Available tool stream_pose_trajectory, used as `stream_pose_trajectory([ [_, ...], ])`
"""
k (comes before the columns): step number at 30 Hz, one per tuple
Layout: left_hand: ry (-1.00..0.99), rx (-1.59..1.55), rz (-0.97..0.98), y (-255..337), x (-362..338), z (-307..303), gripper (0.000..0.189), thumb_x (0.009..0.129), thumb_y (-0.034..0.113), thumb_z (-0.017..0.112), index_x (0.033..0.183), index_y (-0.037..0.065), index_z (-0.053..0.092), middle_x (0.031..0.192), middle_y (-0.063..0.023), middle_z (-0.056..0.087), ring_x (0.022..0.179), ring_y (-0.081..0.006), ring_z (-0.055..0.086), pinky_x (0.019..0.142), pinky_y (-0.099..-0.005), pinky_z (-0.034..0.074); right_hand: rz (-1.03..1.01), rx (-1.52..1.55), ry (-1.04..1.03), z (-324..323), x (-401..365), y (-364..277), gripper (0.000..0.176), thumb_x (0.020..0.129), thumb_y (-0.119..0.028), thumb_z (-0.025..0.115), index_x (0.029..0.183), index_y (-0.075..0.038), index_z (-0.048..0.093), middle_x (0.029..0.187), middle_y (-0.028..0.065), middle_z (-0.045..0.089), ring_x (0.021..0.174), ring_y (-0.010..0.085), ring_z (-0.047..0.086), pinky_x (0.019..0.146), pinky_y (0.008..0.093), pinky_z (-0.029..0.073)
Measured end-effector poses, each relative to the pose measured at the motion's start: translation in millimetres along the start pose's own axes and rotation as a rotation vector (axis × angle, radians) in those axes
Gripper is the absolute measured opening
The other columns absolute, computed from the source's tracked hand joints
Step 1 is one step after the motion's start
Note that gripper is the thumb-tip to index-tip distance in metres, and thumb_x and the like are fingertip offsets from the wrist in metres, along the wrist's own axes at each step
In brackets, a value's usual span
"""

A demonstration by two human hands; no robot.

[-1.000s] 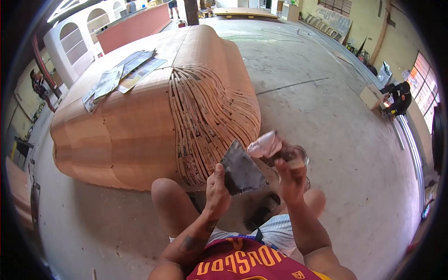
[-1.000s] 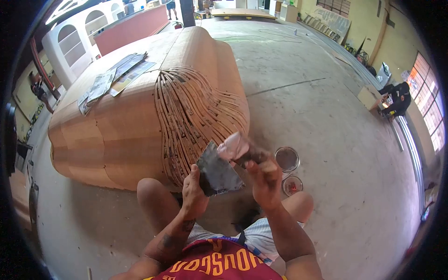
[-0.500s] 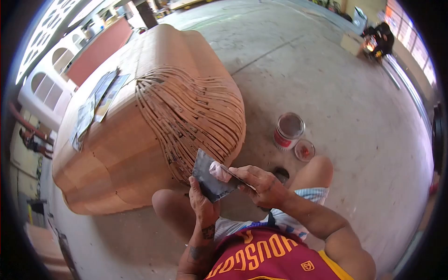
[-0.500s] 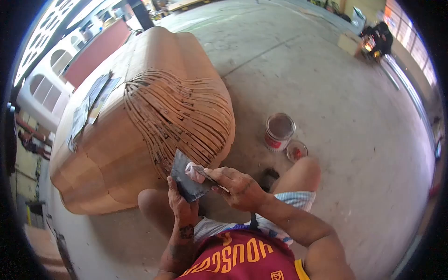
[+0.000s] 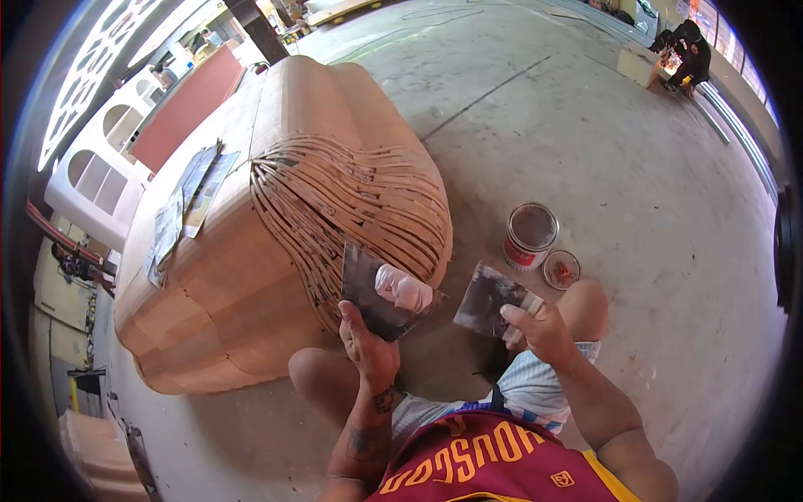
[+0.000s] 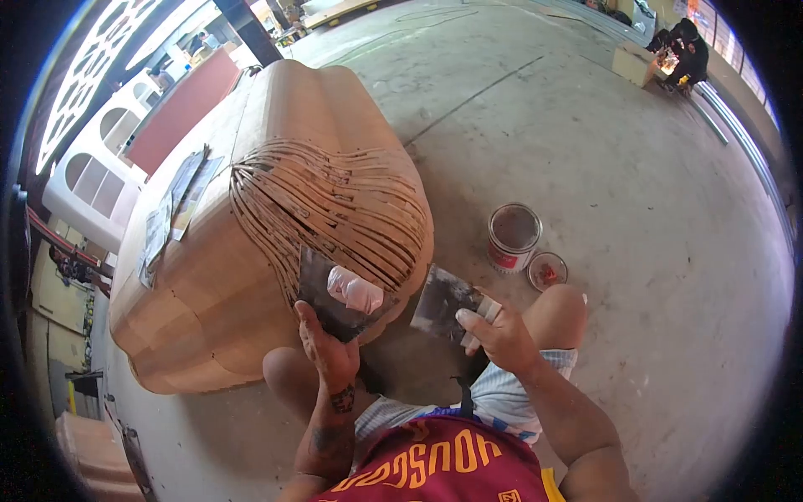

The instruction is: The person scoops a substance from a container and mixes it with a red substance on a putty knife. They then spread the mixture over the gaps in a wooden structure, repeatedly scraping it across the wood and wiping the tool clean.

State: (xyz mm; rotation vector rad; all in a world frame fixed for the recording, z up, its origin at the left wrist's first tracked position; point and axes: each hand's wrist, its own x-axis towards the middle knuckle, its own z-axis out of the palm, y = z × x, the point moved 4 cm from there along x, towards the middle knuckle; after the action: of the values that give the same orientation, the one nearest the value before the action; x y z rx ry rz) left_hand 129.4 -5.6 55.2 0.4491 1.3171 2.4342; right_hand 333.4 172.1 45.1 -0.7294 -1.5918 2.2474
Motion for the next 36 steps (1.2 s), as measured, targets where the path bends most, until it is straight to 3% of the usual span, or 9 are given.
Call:
stream_pose_trajectory([
  [3,0.033,0.557,0.259,-3.2,6.0,-12.9,0.058,0.11,0.047,0.041,0.136,-0.004,0.052,0.13,-0.0131,0.059,0.115,-0.0235,0.06,0.101,-0.0371,0.049,-0.133,0.235,-0.026,15.1,-6.2,-8.0,0.036,0.099,-0.012,0.062,0.131,0.004,0.056,0.089,0.0032,0.07,0.068,0.0092,0.066,0.057,0.0239,0.053],
  [5,0.074,0.73,0.29,-4.3,7.5,-10.8,0.061,0.11,0.048,0.041,0.136,-0.006,0.051,0.129,-0.0136,0.059,0.114,-0.022,0.06,0.097,-0.0359,0.05,-0.117,0.31,-0.066,23.2,-0.4,-2.2,0.034,0.1,-0.013,0.062,0.13,0.003,0.057,0.091,0.003,0.07,0.068,0.0088,0.066,0.058,0.0241,0.053],
  [8,0.103,0.582,0.164,1.7,-1.2,5.8,0.061,0.109,0.049,0.042,0.13,-0.007,0.056,0.121,-0.0132,0.062,0.108,-0.0195,0.059,0.091,-0.0344,0.05,-0.124,0.357,-0.12,25.6,10.5,11.9,0.032,0.1,-0.017,0.062,0.126,0.0,0.06,0.094,0.0027,0.071,0.067,0.0076,0.065,0.057,0.0242,0.053],
  [12,0.006,0.667,0.282,9.4,-5.5,20.6,0.052,0.109,0.043,0.044,0.112,-0.004,0.065,0.097,-0.0122,0.065,0.09,-0.0173,0.06,0.079,-0.0332,0.05,-0.065,0.42,-0.106,32.6,14.2,11.4,0.031,0.099,-0.021,0.064,0.122,-0.001,0.062,0.091,0.0019,0.07,0.066,0.007,0.064,0.057,0.0236,0.053],
  [16,-0.203,0.883,0.423,23.0,-9.9,47.8,0.051,0.109,0.038,0.043,0.076,0.0,0.051,0.061,-0.0047,0.045,0.055,-0.0155,0.042,0.052,-0.0338,0.034,-0.045,0.403,-0.083,36.0,19.6,18.7,0.029,0.099,-0.023,0.064,0.119,-0.002,0.064,0.089,0.0014,0.07,0.065,0.0069,0.063,0.056,0.0232,0.052],
  [25,-0.537,1.1,0.141,21.0,-21.2,47.7,0.038,0.108,0.029,0.048,0.092,-0.002,0.063,0.064,-0.0114,0.052,0.056,-0.023,0.053,0.057,-0.0343,0.045,0.033,0.532,-0.097,36.8,32.0,22.5,0.025,0.102,-0.023,0.063,0.118,-0.004,0.066,0.089,-0.0008,0.07,0.065,0.0058,0.063,0.052,0.0226,0.051],
  [31,-0.589,1.264,-0.054,7.1,-13.7,10.3,0.035,0.106,0.025,0.05,0.086,0.0,0.061,0.064,-0.0108,0.054,0.055,-0.0226,0.052,0.054,-0.0337,0.042,-0.047,0.733,-0.174,7.1,51.2,9.1,0.031,0.101,-0.018,0.063,0.128,-0.002,0.062,0.097,0.0051,0.073,0.062,0.0091,0.065,0.049,0.0248,0.053],
  [33,-0.454,1.428,0.118,8.3,3.7,-34.4,0.031,0.107,0.022,0.05,0.086,0.001,0.06,0.074,-0.0102,0.06,0.065,-0.0227,0.056,0.06,-0.0355,0.044,-0.069,0.773,-0.189,-20.8,64.4,-10.7,0.034,0.101,-0.015,0.061,0.132,-0.001,0.059,0.1,0.0073,0.073,0.061,0.0117,0.066,0.049,0.026,0.053],
  [36,-0.157,1.58,0.225,37.9,50.0,-96.0,0.031,0.109,0.025,0.047,0.115,-0.002,0.059,0.11,-0.017,0.062,0.1,-0.027,0.057,0.089,-0.0389,0.044,-0.045,0.716,-0.05,-63.6,86.3,-58.9,0.032,0.098,-0.012,0.059,0.128,-0.002,0.06,0.097,0.0093,0.073,0.059,0.0152,0.065,0.045,0.0287,0.051],
])
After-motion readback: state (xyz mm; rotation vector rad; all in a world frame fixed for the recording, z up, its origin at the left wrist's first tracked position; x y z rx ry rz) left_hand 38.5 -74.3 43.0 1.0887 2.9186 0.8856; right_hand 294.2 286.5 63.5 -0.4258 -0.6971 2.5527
